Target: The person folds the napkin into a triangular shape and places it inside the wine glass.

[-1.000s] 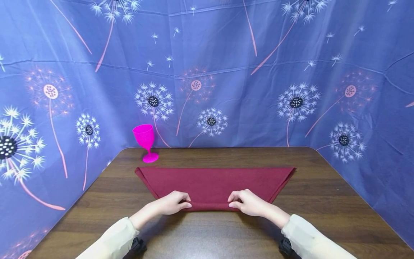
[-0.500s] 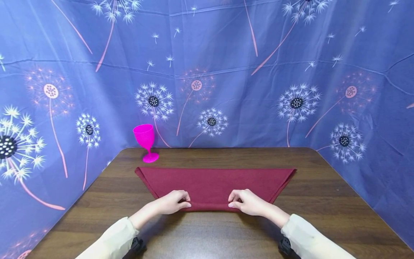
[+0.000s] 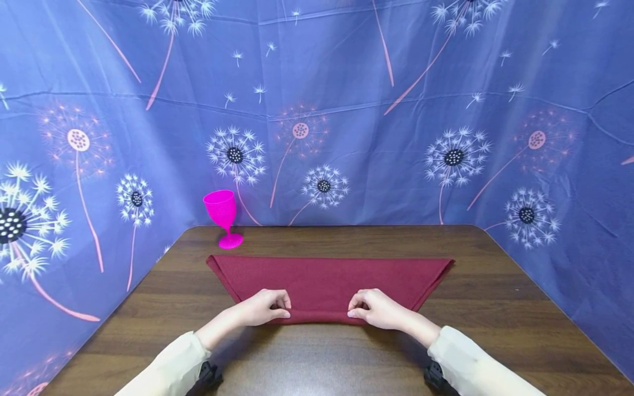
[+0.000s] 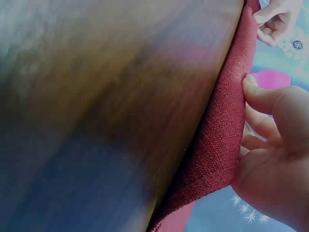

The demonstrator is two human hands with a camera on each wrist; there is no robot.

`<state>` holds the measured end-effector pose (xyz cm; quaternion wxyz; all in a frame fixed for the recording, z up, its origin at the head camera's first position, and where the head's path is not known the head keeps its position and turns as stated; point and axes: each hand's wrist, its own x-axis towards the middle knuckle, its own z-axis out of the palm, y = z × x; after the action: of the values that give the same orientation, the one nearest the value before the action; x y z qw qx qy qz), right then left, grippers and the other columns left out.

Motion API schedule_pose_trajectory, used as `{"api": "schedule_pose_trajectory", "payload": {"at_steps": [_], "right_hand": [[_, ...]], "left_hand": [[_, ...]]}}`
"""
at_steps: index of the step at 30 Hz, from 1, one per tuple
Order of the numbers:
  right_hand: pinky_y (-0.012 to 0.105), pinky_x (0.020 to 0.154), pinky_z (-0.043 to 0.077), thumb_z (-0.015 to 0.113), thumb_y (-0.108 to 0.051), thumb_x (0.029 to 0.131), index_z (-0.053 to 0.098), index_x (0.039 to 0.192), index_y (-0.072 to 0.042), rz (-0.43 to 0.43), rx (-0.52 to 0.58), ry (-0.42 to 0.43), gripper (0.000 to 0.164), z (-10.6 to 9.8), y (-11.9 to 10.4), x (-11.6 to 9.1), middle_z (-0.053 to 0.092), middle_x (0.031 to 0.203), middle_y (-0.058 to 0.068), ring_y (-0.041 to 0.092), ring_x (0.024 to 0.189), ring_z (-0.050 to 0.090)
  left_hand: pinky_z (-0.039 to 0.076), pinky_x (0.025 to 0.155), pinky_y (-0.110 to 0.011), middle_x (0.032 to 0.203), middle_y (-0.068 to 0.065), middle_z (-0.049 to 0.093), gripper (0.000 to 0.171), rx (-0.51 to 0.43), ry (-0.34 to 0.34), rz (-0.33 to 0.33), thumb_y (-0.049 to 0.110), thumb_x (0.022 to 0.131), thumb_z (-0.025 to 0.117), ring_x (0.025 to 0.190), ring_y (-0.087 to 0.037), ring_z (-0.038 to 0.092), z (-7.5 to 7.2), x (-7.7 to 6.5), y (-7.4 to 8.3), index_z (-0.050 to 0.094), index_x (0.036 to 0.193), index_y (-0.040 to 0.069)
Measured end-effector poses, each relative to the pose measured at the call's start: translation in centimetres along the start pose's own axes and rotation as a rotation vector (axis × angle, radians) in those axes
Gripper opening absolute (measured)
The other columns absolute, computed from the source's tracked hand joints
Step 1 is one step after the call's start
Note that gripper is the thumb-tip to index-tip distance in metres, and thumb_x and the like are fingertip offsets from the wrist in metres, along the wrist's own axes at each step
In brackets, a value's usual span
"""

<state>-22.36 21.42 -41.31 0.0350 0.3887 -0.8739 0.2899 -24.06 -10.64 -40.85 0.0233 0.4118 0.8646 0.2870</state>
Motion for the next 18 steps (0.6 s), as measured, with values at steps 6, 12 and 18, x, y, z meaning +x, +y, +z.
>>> {"api": "schedule_pose_trajectory", "payload": {"at_steps": [6,12,18], "right_hand": [[0.019,0.061,0.042,0.067,-0.018,0.086,0.066,0.082,-0.016,0.012,-0.013,0.017,0.005,0.1,0.04,-0.08,0.058,0.078,-0.01,-0.005,0.07,0.046],[0.018,0.058,0.043,0.069,-0.015,0.083,0.063,0.082,-0.013,0.021,0.018,0.029,0.006,0.13,0.04,0.03,0.061,0.072,-0.01,-0.005,0.066,0.049],[0.017,0.055,0.042,0.07,-0.013,0.082,0.06,0.083,-0.014,0.039,0.058,0.02,0.009,0.11,0.09,0.06,0.061,0.069,-0.009,-0.005,0.061,0.049]], "left_hand": [[0.045,0.068,-0.019,0.077,-0.001,0.061,0.008,0.126,0.005,0.0,0.009,0.084,0.067,0.073,-0.007,0.056,-0.03,0.09,0.29,0.059,0.083,0.006],[0.043,0.066,-0.019,0.076,-0.002,0.06,0.014,0.059,0.002,-0.008,0.003,0.085,0.064,0.069,-0.004,0.05,0.01,0.13,0.51,0.055,0.095,0.003],[0.041,0.064,-0.018,0.074,-0.002,0.06,0.011,0.044,-0.015,-0.013,-0.001,0.085,0.062,0.068,-0.003,0.049,-0.05,0.2,0.57,0.053,0.09,0.005]]}}
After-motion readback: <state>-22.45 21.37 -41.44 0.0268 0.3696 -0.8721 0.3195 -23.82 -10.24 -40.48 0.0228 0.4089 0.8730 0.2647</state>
